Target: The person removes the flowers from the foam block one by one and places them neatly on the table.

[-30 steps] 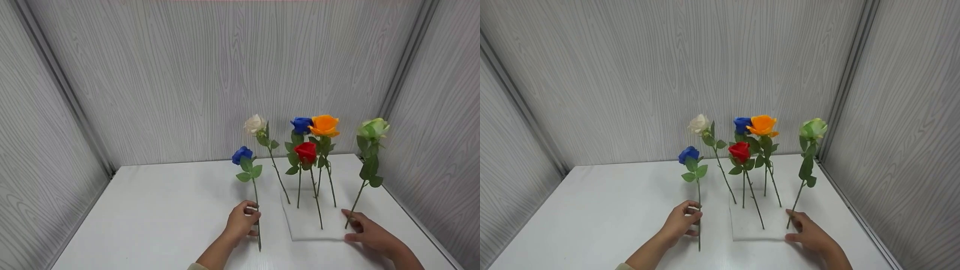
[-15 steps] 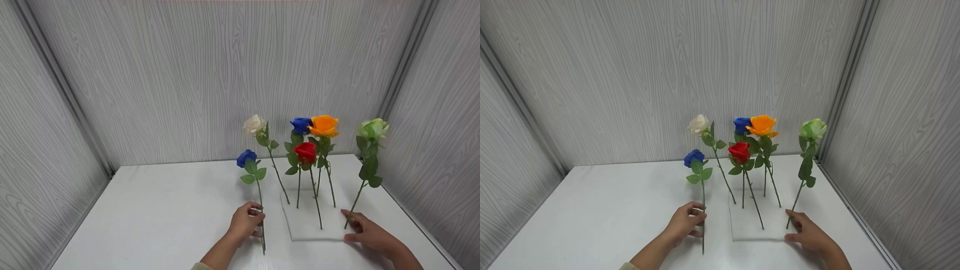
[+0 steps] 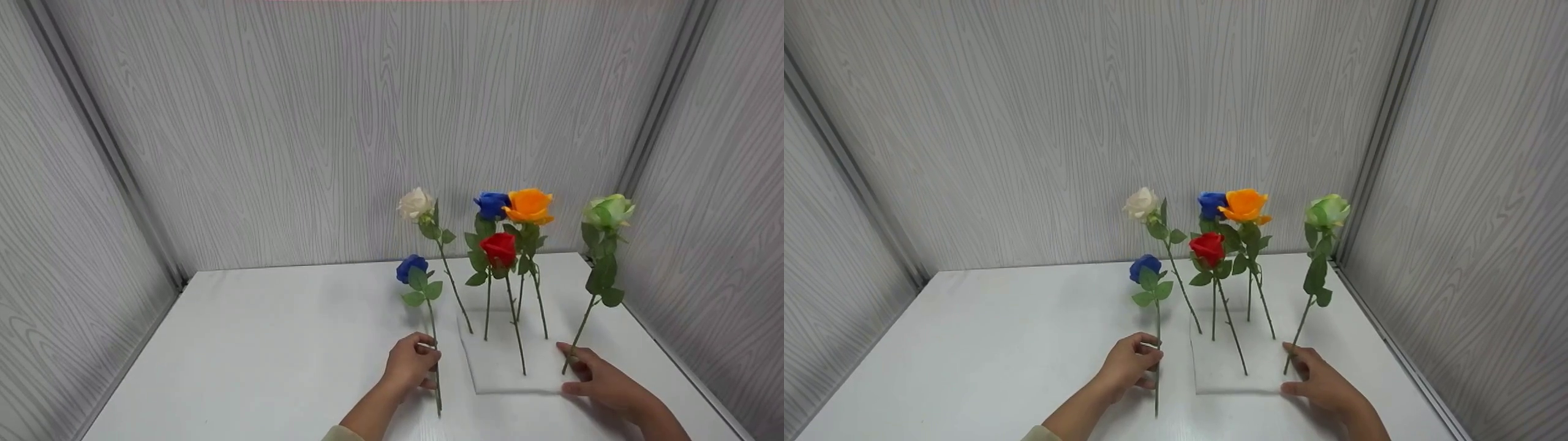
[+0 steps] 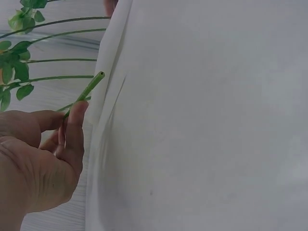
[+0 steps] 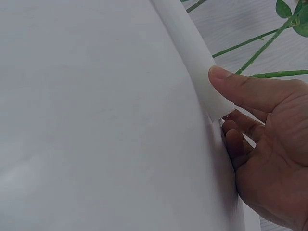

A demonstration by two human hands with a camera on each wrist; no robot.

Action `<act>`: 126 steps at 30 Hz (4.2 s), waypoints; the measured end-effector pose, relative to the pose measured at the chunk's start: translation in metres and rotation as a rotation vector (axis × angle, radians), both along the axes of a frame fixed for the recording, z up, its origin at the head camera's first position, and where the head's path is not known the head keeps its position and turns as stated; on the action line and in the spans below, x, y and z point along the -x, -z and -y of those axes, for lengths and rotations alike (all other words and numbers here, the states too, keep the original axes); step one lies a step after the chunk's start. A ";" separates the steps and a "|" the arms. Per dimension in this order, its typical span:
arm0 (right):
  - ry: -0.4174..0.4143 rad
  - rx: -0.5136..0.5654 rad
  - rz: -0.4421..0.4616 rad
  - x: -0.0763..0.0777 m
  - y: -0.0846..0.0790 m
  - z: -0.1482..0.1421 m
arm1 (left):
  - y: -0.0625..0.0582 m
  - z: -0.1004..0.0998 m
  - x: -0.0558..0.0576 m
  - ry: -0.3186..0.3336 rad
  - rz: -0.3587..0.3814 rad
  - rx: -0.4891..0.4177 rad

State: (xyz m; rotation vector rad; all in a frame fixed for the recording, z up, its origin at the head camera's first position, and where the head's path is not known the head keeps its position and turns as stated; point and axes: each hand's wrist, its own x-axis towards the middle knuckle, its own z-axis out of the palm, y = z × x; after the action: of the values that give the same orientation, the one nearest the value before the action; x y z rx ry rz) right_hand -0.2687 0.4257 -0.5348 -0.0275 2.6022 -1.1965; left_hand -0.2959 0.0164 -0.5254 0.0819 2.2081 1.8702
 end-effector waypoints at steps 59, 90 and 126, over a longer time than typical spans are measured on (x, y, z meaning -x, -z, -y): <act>-0.023 0.031 -0.015 -0.005 -0.001 0.001 | 0.013 -0.018 0.010 0.003 0.014 0.275; -0.020 0.026 -0.027 -0.005 0.000 0.001 | 0.011 -0.021 0.001 -0.003 -0.043 0.309; -0.024 0.007 -0.033 -0.007 -0.001 0.000 | 0.002 -0.075 0.007 0.029 -0.186 0.116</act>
State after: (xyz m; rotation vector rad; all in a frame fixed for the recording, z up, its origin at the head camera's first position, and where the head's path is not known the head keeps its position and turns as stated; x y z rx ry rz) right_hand -0.2616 0.4259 -0.5338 -0.0810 2.6187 -1.2064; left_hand -0.3031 0.0918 -0.5274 0.2752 2.4188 1.7796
